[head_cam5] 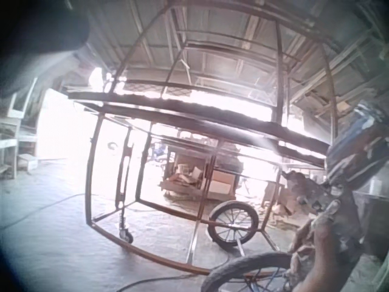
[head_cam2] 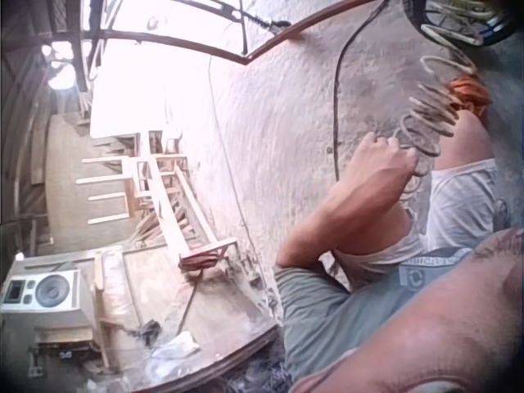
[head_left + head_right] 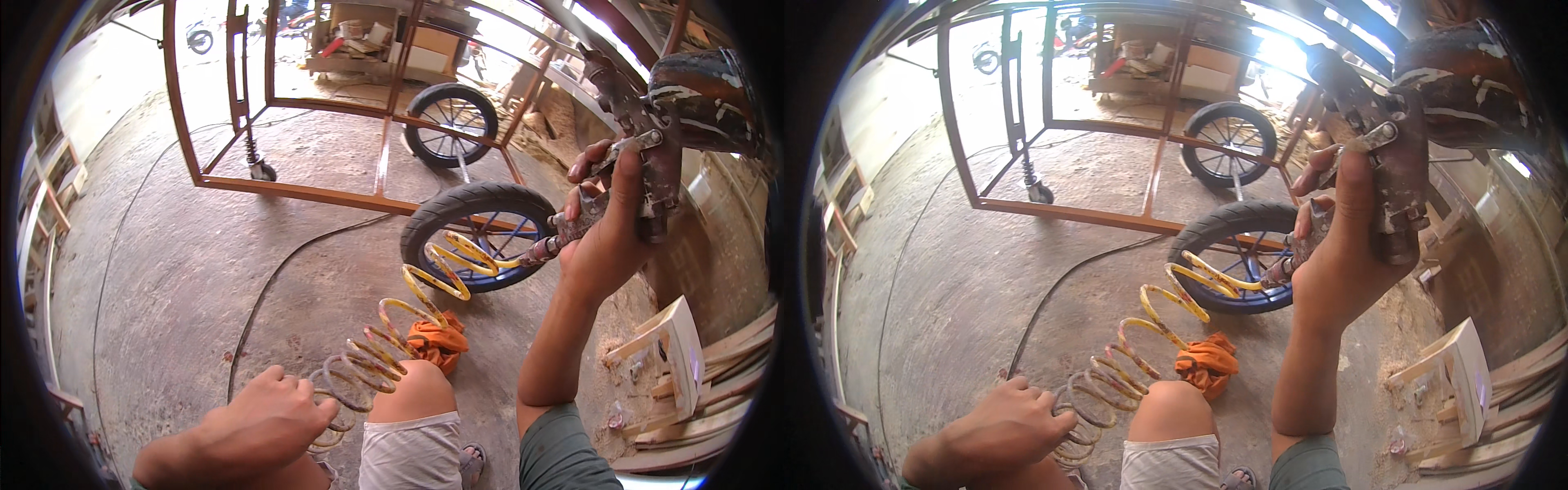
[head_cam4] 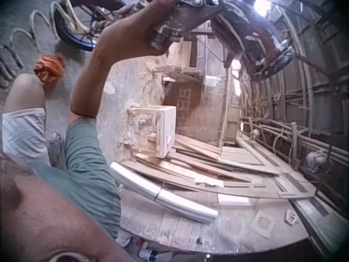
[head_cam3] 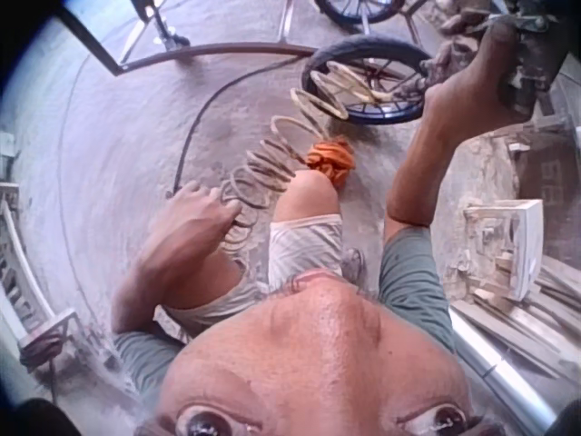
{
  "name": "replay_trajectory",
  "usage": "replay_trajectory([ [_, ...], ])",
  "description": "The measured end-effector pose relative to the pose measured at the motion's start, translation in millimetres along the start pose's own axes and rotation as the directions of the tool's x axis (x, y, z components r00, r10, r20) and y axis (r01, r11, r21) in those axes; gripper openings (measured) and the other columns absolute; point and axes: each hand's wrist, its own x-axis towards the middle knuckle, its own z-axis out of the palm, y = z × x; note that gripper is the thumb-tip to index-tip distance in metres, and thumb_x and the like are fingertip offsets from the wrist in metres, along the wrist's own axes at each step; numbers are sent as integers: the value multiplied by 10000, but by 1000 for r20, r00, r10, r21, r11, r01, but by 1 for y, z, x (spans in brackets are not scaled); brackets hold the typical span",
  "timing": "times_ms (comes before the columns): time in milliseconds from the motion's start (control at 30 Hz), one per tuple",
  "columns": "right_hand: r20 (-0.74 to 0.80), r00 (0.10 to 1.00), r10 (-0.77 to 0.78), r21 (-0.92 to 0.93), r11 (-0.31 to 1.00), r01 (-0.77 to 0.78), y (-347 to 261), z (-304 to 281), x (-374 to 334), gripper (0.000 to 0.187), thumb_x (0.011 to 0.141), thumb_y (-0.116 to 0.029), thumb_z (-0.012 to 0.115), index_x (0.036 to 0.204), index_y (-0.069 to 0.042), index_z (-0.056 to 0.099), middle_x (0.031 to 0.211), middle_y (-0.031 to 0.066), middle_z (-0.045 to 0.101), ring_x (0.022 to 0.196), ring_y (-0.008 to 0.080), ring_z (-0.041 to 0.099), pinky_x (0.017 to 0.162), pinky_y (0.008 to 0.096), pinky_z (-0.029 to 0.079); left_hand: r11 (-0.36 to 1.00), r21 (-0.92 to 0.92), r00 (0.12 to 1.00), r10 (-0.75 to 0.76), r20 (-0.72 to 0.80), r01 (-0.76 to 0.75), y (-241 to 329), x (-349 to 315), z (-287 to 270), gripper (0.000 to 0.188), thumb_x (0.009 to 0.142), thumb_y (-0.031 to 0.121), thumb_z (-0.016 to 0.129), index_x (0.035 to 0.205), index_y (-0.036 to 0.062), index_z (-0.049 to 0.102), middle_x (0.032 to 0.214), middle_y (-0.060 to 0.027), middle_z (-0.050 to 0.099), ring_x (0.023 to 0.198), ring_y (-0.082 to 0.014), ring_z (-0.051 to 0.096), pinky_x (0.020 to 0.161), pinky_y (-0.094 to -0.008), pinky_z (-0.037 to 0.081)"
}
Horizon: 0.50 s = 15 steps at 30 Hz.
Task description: The person uses a spray gun to apply a brown finish to the metal frame of a cart, including the legs and supports, then pours more paint from a can into the spray gun's reservoir.
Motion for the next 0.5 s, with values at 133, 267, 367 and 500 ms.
replay_trajectory([
  [133,41,999,20,54,998,-22,0,36,-15,223,972,-186,701,1102,-15,640,818,83,688,615,111,620,411,211,398,998,-38,999,44,6,-43,-6,-8,5,138,909,152,577,974,56,651,839,-125,699,799,-269,711,765,-392,506],
  [267,74,996,58,130,989,-67,-3,66,-25,231,962,-180,708,1099,-7,641,817,92,694,600,112,621,398,207,388,995,-82,998,55,34,-52,-10,-20,0,161,923,150,562,1005,35,639,836,-131,697,814,-270,709,767,-397,505],
  [367,113,991,73,172,981,-92,-6,93,-34,235,955,-182,714,1086,0,643,816,92,696,587,103,618,396,200,388,991,-127,995,50,81,-40,-12,-28,-3,165,926,149,561,1016,30,632,867,-144,701,861,-278,707,770,-399,505],
  [500,159,980,116,189,971,-146,-6,124,-52,222,948,-188,720,1050,0,656,811,78,697,586,89,620,402,194,397,969,-248,984,31,178,14,-15,-32,-10,175,903,139,591,1007,2,617,915,-162,702,935,-320,698,811,-428,515],
])
